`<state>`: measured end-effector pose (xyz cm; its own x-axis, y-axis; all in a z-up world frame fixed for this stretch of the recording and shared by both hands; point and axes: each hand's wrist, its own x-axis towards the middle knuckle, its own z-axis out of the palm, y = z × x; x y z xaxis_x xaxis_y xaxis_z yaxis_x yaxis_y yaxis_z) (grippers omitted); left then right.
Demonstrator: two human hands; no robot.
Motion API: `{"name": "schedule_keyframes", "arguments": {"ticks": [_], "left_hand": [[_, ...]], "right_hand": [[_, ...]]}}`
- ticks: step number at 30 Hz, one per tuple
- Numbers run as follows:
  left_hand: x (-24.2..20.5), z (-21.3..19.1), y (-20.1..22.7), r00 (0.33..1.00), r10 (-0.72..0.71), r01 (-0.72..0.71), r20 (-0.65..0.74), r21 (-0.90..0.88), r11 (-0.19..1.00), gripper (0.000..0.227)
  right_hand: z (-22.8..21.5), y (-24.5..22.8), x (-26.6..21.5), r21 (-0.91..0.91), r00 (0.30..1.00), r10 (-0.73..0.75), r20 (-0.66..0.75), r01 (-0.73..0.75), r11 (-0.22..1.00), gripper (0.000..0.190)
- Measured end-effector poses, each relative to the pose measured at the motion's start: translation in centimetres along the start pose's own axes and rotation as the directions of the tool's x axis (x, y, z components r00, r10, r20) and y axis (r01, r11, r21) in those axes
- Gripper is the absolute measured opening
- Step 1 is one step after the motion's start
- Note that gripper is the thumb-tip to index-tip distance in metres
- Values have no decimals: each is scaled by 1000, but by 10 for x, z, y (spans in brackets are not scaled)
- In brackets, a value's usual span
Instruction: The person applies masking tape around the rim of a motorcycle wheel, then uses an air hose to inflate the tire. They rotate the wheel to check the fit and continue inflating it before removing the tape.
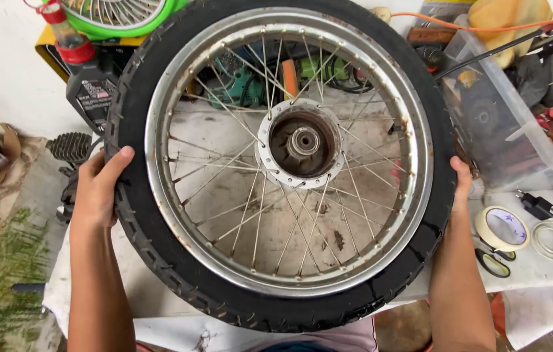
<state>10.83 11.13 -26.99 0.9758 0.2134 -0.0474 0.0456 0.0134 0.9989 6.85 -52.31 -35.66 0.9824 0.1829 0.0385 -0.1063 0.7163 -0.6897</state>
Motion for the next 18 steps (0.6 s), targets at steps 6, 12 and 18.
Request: {"name": "schedule_keyframes", "arguments": {"ticks": [6, 12, 18], "left_hand": [[1, -5, -24, 1000, -5, 4, -20, -76, 997, 37], [3, -34, -47, 989, 82, -109, -122, -229, 967, 24], [15, -54, -58, 986, 40, -71, -161, -194, 978, 34]], "right_hand": [[9, 0, -5, -56, 999, -31, 9, 31, 998, 94], [26, 4, 9, 31, 988, -121, 96, 119, 992, 96], [47, 20, 26, -138, 992, -124, -11, 121, 983, 98]]}}
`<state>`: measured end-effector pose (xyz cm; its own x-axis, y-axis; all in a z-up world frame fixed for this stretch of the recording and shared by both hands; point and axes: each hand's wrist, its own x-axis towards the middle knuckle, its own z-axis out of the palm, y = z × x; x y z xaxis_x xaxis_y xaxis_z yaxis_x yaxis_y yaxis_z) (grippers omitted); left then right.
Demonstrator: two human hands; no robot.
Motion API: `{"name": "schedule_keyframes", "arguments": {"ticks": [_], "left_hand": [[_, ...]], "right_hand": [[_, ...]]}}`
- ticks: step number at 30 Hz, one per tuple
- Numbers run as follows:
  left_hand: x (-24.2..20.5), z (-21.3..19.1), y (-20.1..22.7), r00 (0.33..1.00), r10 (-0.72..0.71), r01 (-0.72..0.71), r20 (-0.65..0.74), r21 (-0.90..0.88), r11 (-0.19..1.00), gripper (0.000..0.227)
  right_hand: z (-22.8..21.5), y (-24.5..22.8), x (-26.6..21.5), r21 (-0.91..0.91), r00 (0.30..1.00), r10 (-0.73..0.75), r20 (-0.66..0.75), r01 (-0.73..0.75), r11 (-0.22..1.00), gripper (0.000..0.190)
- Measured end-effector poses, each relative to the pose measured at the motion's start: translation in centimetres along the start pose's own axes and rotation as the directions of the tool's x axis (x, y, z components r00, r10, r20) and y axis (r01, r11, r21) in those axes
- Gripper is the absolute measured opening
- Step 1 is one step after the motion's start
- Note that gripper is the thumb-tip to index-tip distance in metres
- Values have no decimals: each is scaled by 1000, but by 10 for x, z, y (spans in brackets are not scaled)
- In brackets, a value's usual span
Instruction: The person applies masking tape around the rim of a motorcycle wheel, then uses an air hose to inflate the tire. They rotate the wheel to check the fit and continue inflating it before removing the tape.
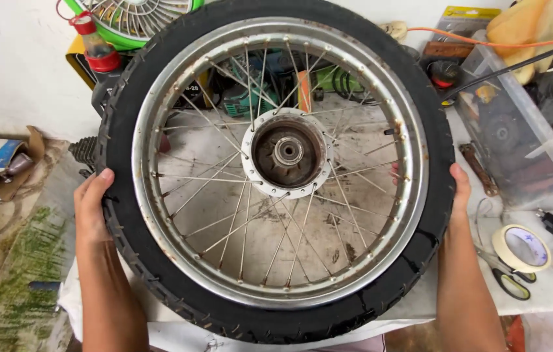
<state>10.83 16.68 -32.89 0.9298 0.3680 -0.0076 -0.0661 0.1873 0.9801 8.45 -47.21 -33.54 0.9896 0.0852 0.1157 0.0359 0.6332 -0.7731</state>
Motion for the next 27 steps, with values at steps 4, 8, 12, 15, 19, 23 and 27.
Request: {"name": "schedule_keyframes", "arguments": {"ticks": [4, 8, 12, 15, 19, 23, 27], "left_hand": [[-7, 5, 3, 996, -84, 85, 17, -66, 994, 31], [-20, 18, 14, 978, -203, 210, 57, -241, 947, 46], [-6, 4, -10, 975, -202, 222, 92, -403, 888, 53], [5, -13, -29, 974, -189, 224, 122, -453, 863, 56], [6, -9, -33, 982, -160, 191, 105, -511, 838, 58], [-7, 4, -13, 984, -35, 116, 173, -483, 868, 60], [-26, -2, -2, 953, 270, -238, 138, -213, 948, 55]], "right_hand": [[0, 3, 0, 23, 998, 13, 54, -14, 1000, 103], [8, 3, -3, -114, 996, 82, -25, -85, 990, 116], [32, 1, -6, -177, 990, 92, -110, -111, 978, 120], [15, 3, 0, -32, 995, 103, 3, -103, 994, 114], [-48, 11, 11, -92, 914, 8, -405, -50, 995, 90], [-59, 10, 14, -232, 864, -183, -469, 80, 969, 74], [-66, -6, 10, -738, 834, -549, -54, 337, 585, 52]]}}
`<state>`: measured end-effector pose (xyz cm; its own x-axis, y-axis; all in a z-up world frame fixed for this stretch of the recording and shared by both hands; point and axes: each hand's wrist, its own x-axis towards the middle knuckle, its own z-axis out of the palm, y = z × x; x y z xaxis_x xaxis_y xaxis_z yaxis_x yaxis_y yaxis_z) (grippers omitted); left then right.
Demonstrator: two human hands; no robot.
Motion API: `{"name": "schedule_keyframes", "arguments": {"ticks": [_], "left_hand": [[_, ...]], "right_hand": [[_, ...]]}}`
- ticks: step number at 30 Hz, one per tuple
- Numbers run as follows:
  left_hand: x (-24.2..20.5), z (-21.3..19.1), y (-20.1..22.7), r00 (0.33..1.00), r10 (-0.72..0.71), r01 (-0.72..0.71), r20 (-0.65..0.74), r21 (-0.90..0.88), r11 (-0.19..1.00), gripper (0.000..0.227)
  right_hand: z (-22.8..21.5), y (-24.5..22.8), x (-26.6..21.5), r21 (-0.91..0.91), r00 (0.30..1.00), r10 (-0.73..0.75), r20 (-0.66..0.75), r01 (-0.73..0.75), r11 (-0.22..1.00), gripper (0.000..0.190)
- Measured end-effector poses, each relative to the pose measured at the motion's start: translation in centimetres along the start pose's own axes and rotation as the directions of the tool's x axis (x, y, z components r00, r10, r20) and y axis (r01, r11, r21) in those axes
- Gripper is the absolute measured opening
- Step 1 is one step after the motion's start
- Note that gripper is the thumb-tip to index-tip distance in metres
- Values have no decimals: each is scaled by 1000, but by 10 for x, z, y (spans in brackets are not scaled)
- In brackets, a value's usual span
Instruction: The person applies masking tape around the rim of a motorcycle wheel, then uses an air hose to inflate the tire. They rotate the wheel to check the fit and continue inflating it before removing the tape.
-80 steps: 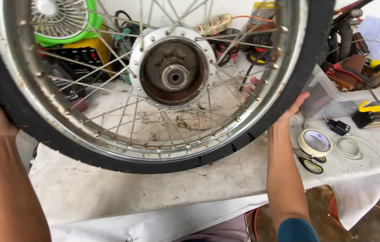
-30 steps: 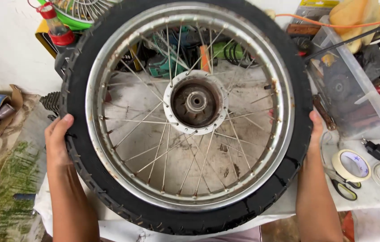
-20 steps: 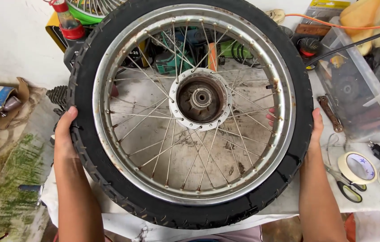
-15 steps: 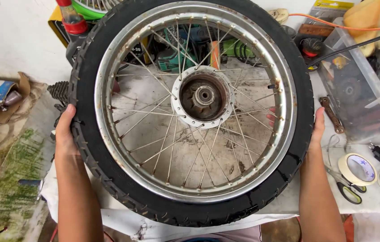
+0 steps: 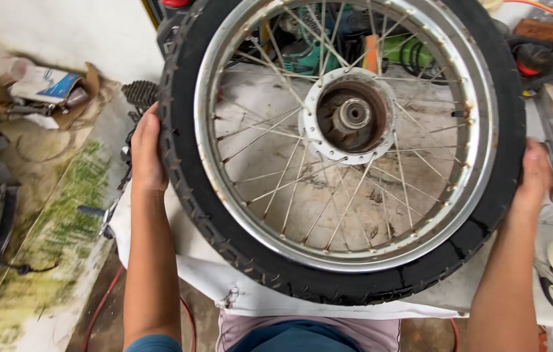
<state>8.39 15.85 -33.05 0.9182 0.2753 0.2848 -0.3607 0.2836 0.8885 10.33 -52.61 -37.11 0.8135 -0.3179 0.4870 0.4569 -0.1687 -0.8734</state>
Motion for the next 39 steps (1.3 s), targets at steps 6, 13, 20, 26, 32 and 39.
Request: {"name": "schedule_keyframes", "arguments": {"ticks": [6, 13, 20, 26, 32, 39], "left_hand": [[-62, -34, 27, 994, 110, -107, 12, 351, 930, 44], [-121, -149, 3, 871, 325, -138, -368, 452, 881, 20], [-166, -283, -88, 750, 69, 415, -657, 549, 725, 24], [-151, -373, -211, 612, -154, 771, -776, 543, 331, 70], [-139, -413, -270, 679, 80, 664, -730, 657, 356, 67], [-155, -394, -236, 766, 22, 488, -642, 604, 630, 42]], "right_hand": [[92, -125, -43, -326, 886, -397, 240, 459, 827, 32], [218, -213, -153, -206, 603, -294, 741, 621, 756, 35], [288, -219, -176, -107, 389, -287, 875, 735, 670, 40], [279, -230, -177, -211, 412, -210, 887, 765, 608, 42], [222, -242, -166, -476, 669, -80, 739, 602, 641, 39], [151, -219, -144, -501, 793, -8, 609, 393, 771, 45]]}}
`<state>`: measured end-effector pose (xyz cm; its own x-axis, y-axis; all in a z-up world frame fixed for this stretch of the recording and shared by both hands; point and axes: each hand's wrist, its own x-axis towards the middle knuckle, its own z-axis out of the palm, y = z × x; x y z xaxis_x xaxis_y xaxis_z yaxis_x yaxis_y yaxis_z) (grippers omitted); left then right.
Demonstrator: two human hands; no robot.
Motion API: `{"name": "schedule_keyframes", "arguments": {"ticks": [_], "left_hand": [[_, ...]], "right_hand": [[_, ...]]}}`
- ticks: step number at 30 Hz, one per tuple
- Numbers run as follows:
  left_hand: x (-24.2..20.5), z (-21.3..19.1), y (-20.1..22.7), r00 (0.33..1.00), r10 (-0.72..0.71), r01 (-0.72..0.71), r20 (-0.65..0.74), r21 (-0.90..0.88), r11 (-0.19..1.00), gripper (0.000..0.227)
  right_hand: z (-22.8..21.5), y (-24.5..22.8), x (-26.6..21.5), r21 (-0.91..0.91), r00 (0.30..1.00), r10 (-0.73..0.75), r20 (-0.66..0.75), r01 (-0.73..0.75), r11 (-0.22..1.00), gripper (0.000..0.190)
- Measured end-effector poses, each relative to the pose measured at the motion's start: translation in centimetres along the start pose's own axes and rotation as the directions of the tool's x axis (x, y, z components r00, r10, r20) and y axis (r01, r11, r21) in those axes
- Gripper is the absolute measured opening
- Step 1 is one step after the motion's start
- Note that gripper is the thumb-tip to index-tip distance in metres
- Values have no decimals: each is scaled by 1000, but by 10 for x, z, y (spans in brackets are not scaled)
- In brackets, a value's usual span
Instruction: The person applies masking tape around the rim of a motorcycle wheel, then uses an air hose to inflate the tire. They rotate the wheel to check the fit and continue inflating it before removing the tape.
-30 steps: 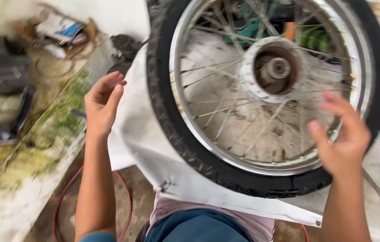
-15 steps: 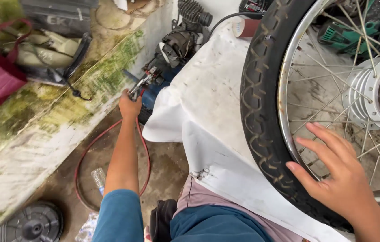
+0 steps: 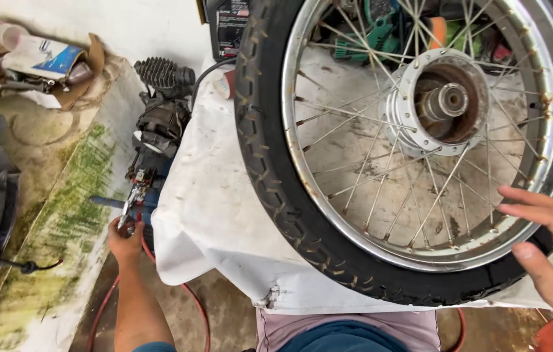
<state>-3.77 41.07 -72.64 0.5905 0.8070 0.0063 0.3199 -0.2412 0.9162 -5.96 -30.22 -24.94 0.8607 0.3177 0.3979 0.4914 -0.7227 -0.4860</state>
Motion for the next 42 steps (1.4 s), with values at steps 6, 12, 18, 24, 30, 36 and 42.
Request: {"name": "schedule_keyframes", "arguments": {"ticks": [6, 12, 18, 24, 30, 36, 42], "left_hand": [[7, 16, -14, 968, -228, 194, -108, -261, 946, 52], [0, 2, 5, 998, -57, 56, -27, -54, 997, 28], [-13, -47, 19, 986, 150, -165, -77, -261, 951, 25], [-56, -116, 153, 964, 259, -245, -56, -561, 791, 47], [-142, -167, 314, 668, 501, -25, 551, -656, 754, 100], [-187, -144, 454, 506, 493, -357, 708, -348, 867, 45], [-208, -116, 549, 669, 143, -401, 730, 192, 896, 42]], "right_hand": [[0, 13, -5, 62, 994, 97, -51, -94, 994, 42], [3, 16, -20, 115, 981, 182, -73, -173, 978, 42], [1, 14, -9, 174, 987, 146, -61, -134, 976, 45], [4, 13, 4, 204, 998, 58, -39, -49, 978, 49], [3, 18, -6, 348, 996, 22, -82, 8, 937, 55], [-6, 40, 3, 364, 997, -77, 0, 72, 929, 58], [-13, 38, 20, 344, 980, -187, 71, 152, 927, 65]]}}
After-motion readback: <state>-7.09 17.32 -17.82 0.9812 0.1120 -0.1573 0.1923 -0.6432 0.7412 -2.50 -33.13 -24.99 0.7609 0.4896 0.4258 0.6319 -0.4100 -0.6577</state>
